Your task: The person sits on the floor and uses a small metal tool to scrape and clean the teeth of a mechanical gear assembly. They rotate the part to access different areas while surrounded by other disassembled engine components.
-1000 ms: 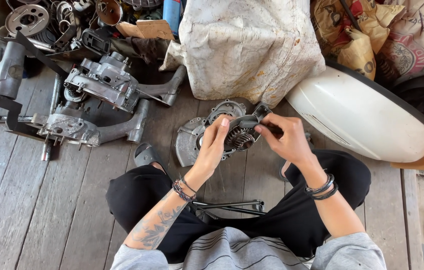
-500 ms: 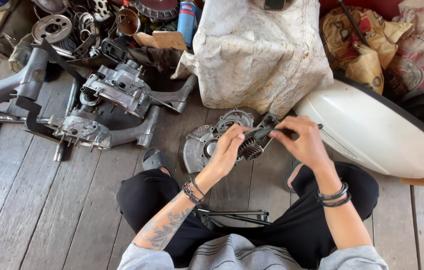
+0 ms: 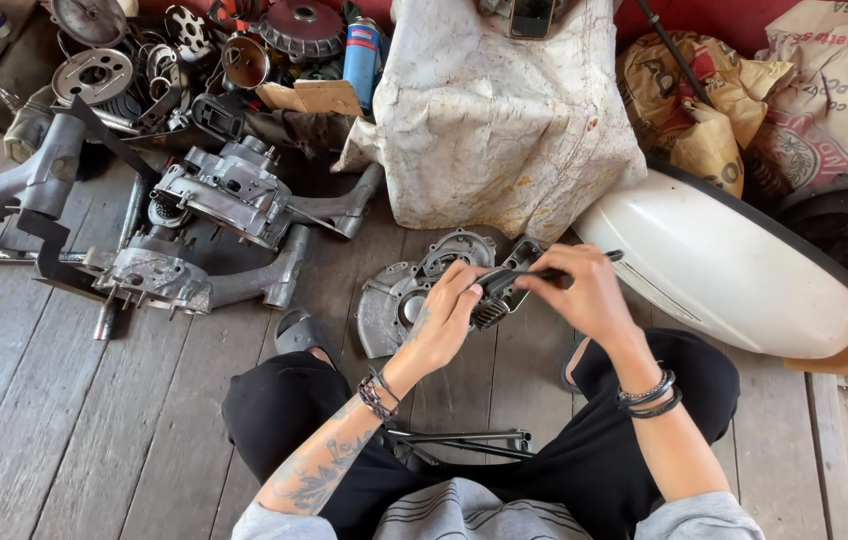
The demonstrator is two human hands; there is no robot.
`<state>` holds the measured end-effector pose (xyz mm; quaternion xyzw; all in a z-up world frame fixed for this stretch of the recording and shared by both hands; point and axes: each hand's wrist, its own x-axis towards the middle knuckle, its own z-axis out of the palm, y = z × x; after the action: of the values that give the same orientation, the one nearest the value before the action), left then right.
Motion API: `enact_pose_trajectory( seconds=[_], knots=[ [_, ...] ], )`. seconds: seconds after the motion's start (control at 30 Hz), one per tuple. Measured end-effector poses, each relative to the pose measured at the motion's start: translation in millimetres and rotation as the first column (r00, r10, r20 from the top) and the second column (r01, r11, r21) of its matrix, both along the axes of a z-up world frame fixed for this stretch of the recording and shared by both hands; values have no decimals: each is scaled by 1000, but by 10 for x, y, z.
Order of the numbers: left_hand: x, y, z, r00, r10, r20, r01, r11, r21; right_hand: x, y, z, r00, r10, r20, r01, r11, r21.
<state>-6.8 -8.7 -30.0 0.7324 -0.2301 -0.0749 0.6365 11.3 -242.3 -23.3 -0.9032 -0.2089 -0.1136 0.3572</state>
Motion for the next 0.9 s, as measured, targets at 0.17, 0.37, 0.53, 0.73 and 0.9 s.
enact_pose_trajectory(
  seconds=[0.17, 0.37, 0.53, 0.73, 0.9],
  knots=[
    [1, 11, 88, 1000, -1, -4, 0, 999, -38, -99, 125, 1, 999, -30, 29, 29, 1000, 9],
    [16, 28, 29, 1000, -3, 13, 4, 998, -55, -42, 13, 77, 999, -41, 16, 40, 999, 15],
    [-1, 2, 67, 1000, 8, 23, -7, 999, -43, -131, 159, 48, 998, -55, 28, 55, 998, 2],
    [115, -97, -393, 999, 13, -33, -15, 998, -54, -119, 89, 99, 998, -19, -65, 24, 997, 79],
    [87, 44, -110, 956, 102, -277, -161, 967, -200, -14, -367, -108, 924, -382, 6, 381, 922, -68]
  ],
)
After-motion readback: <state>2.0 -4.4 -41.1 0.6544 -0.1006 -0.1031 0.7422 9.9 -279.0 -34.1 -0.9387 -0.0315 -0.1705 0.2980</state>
